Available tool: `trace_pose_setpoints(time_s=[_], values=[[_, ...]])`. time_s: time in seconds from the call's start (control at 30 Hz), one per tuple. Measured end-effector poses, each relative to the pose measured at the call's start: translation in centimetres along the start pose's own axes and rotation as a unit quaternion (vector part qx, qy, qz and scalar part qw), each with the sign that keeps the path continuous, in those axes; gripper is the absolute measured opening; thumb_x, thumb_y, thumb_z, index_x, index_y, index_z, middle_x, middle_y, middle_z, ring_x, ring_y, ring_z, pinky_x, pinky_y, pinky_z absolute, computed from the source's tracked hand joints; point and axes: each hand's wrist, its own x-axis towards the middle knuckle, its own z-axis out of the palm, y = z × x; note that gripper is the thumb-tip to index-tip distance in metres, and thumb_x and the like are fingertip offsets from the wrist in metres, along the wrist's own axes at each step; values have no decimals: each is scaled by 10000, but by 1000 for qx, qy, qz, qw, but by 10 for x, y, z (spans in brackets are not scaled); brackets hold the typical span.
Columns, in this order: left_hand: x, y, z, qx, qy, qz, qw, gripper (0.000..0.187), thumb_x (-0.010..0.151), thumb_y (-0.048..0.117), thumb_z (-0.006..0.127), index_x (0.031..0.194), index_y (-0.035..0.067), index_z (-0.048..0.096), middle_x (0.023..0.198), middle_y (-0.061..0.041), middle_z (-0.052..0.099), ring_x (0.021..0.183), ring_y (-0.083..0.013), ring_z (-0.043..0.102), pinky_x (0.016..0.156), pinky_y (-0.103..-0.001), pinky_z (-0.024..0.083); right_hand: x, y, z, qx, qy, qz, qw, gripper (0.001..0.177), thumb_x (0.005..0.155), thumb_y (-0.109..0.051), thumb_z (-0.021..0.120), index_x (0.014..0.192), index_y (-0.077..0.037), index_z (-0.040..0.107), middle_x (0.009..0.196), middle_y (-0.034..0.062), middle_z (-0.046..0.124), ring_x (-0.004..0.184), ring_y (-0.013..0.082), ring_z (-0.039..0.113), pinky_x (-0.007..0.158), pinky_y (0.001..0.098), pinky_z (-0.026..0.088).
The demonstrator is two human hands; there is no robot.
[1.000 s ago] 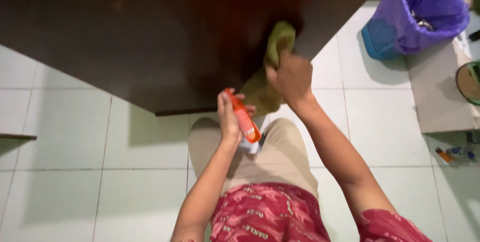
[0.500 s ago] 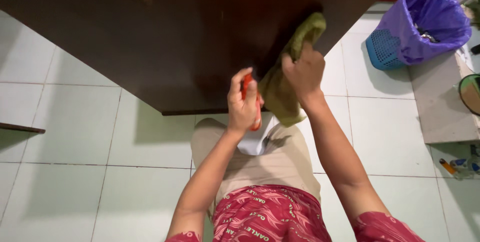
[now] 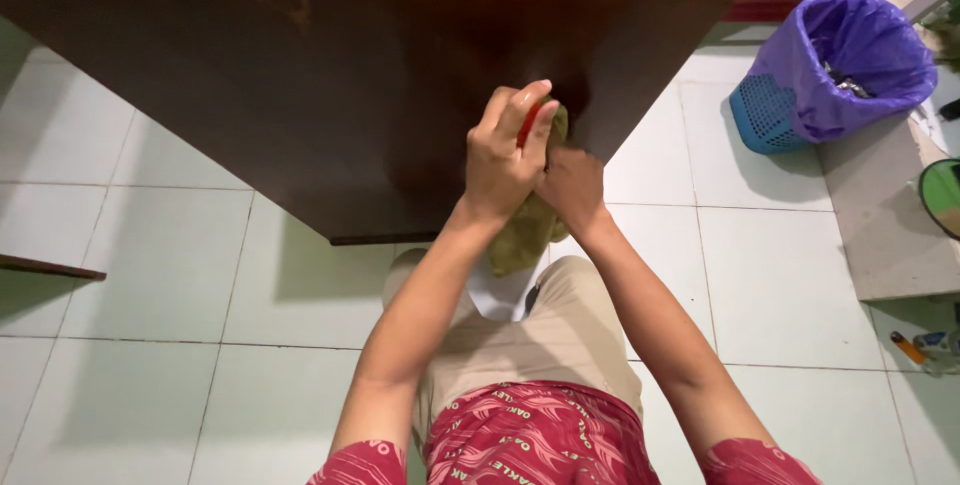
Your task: The person cleans a wooden desk by wiping its sides and surfaces with a cloth.
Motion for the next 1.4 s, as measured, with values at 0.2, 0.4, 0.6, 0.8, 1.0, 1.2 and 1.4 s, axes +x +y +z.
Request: trace_pose_setpoints(time_s=[0.2, 0.4, 0.6, 0.8, 1.0, 1.2, 1.4], values=[[16, -7, -3, -24, 19, 2, 1000, 251, 1058, 194, 684, 1285, 113, 614, 942, -82, 646, 729, -201, 647, 632, -326, 540, 0, -12, -15, 33, 102, -41, 993, 288, 818, -217, 750, 967, 3, 637, 681, 211, 658, 617, 416, 662, 565, 503, 536], [11, -12, -4, -7, 8, -17, 1000, 178, 1058, 161, 696, 1223, 117, 646, 946, -92, 682, 697, -170, 655, 619, -310, 539, 45, -31, -71, 76, 145, 18, 986, 334, 886, -195, 709, 1106, 42, 624, 668, 178, 668, 594, 397, 667, 546, 484, 540], [0, -28, -20, 91, 87, 20, 992, 202, 1173, 205, 592, 1324, 77, 556, 1221, -129, 673, 998, -280, 713, 863, -336, 599, 44, -59, -36, 55, 120, -101, 986, 268, 800, -257, 792, 808, -32, 647, 694, 207, 669, 646, 412, 673, 579, 510, 538], [-30, -36, -42, -256, 119, -295, 913, 269, 1051, 269, 604, 1216, 63, 551, 909, -71, 613, 617, -106, 606, 556, -281, 534, 33, -36, -40, 3, 163, -66, 984, 347, 747, -215, 768, 959, 41, 671, 691, 218, 668, 629, 426, 662, 577, 515, 542], [-68, -57, -51, -301, 86, -362, 878, 349, 1091, 341, 531, 1104, 12, 648, 911, -64, 617, 647, -107, 613, 565, -276, 513, 59, -54, -78, 103, 161, 24, 981, 306, 888, -181, 685, 1107, 25, 626, 776, 190, 711, 702, 396, 707, 649, 499, 583], [-72, -57, -45, -286, 27, -338, 896, 409, 1105, 443, 493, 1157, 49, 590, 970, -39, 616, 744, -128, 653, 687, -285, 550, 57, -96, -40, 31, 32, -33, 998, 450, 804, -185, 711, 1218, -8, 693, 781, 217, 707, 681, 444, 677, 648, 544, 543], [-64, -50, -61, -263, 29, -316, 911, 403, 1121, 424, 457, 1227, 56, 580, 896, -46, 630, 759, -127, 634, 730, -289, 566, 53, -49, -85, 66, 179, 30, 981, 339, 874, -159, 698, 1131, 51, 625, 863, 235, 732, 757, 396, 732, 736, 477, 610]])
